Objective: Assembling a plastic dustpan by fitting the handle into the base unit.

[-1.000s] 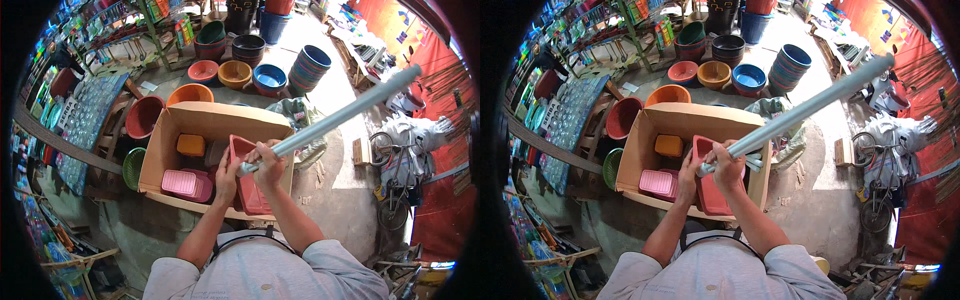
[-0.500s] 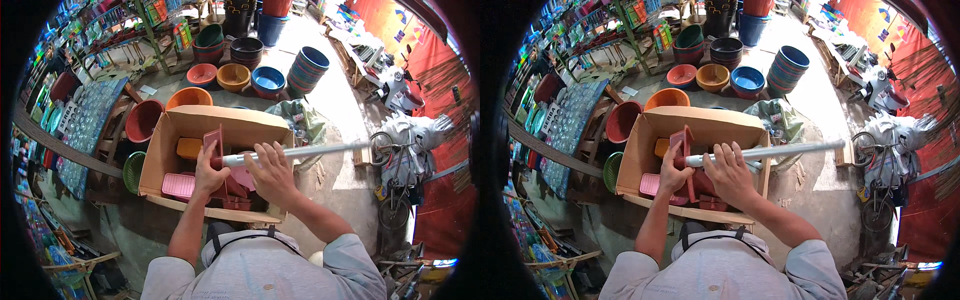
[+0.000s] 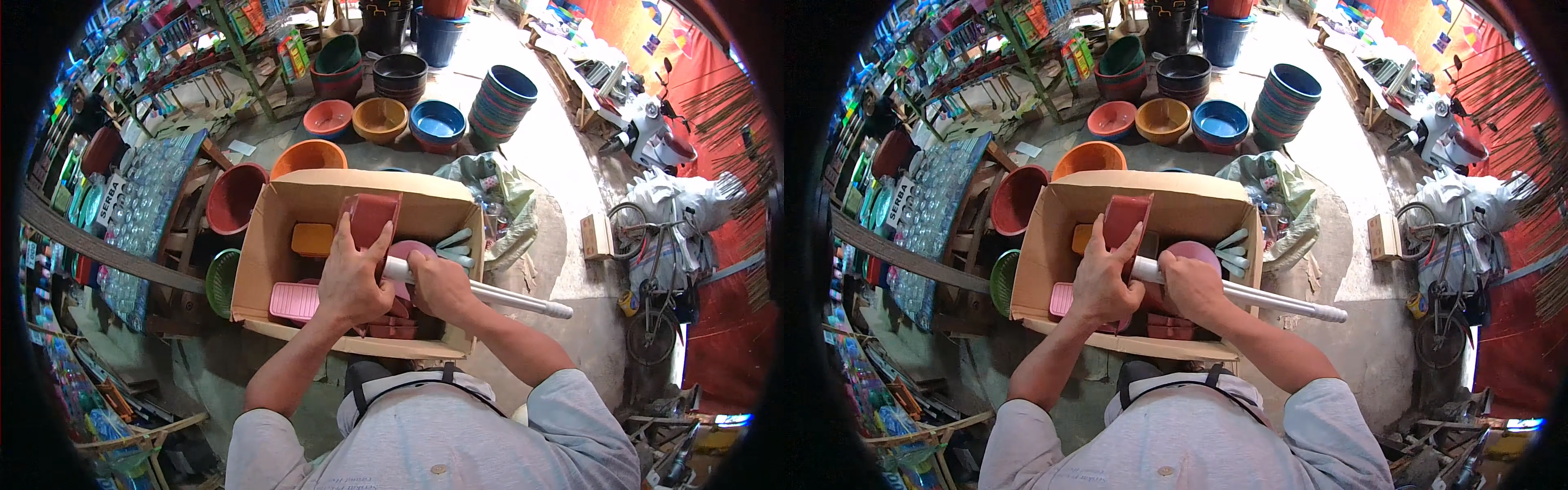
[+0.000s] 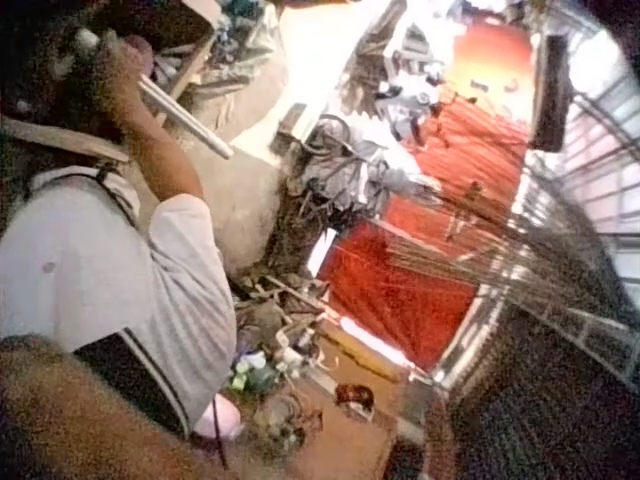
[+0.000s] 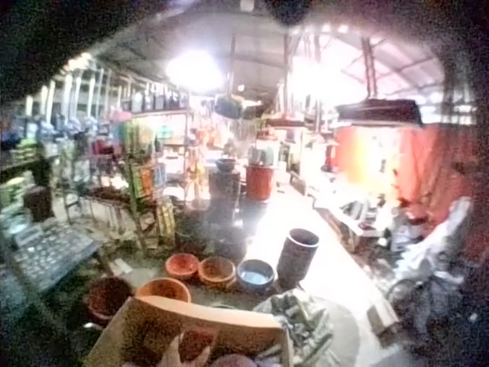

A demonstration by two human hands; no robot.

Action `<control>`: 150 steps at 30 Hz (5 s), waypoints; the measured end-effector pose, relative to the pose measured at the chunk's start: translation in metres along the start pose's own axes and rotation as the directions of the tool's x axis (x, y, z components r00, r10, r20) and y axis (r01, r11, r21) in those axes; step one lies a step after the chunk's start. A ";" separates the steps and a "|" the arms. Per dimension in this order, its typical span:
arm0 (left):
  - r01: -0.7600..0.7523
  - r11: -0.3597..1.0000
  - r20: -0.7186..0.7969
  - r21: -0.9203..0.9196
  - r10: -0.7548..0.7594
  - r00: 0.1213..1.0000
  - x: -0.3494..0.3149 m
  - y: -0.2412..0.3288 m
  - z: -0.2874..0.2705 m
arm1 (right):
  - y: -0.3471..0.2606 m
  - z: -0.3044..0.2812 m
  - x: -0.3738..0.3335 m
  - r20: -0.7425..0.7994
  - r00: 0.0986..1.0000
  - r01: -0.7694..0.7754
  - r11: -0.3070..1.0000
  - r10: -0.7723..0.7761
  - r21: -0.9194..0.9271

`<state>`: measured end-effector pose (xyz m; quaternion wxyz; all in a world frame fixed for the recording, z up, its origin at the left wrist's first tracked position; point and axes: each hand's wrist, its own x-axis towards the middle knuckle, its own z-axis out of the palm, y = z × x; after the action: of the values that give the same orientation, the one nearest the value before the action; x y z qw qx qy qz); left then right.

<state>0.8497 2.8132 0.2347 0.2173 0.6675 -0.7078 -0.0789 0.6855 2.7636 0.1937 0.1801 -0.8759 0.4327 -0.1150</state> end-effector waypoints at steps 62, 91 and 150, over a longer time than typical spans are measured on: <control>0.256 0.049 0.208 -0.965 -0.453 0.867 -0.031 -0.067 0.199 | 0.073 0.072 -0.377 -0.214 0.422 -0.796 0.473 0.881 0.377; 0.553 0.789 -0.033 -0.268 -0.581 0.814 0.068 0.253 0.240 | 0.360 -0.193 -0.420 -0.369 0.319 0.276 0.286 0.873 0.917; 0.954 0.043 0.937 -0.297 0.204 0.283 1.141 0.756 0.858 | 1.410 -0.614 0.238 -0.476 0.608 -0.133 0.673 0.635 0.728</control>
<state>-0.2100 1.6156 0.0029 0.1430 0.4370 -0.2027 -0.8646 -0.4018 1.6496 0.1774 0.3042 -0.5264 0.5922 -0.5288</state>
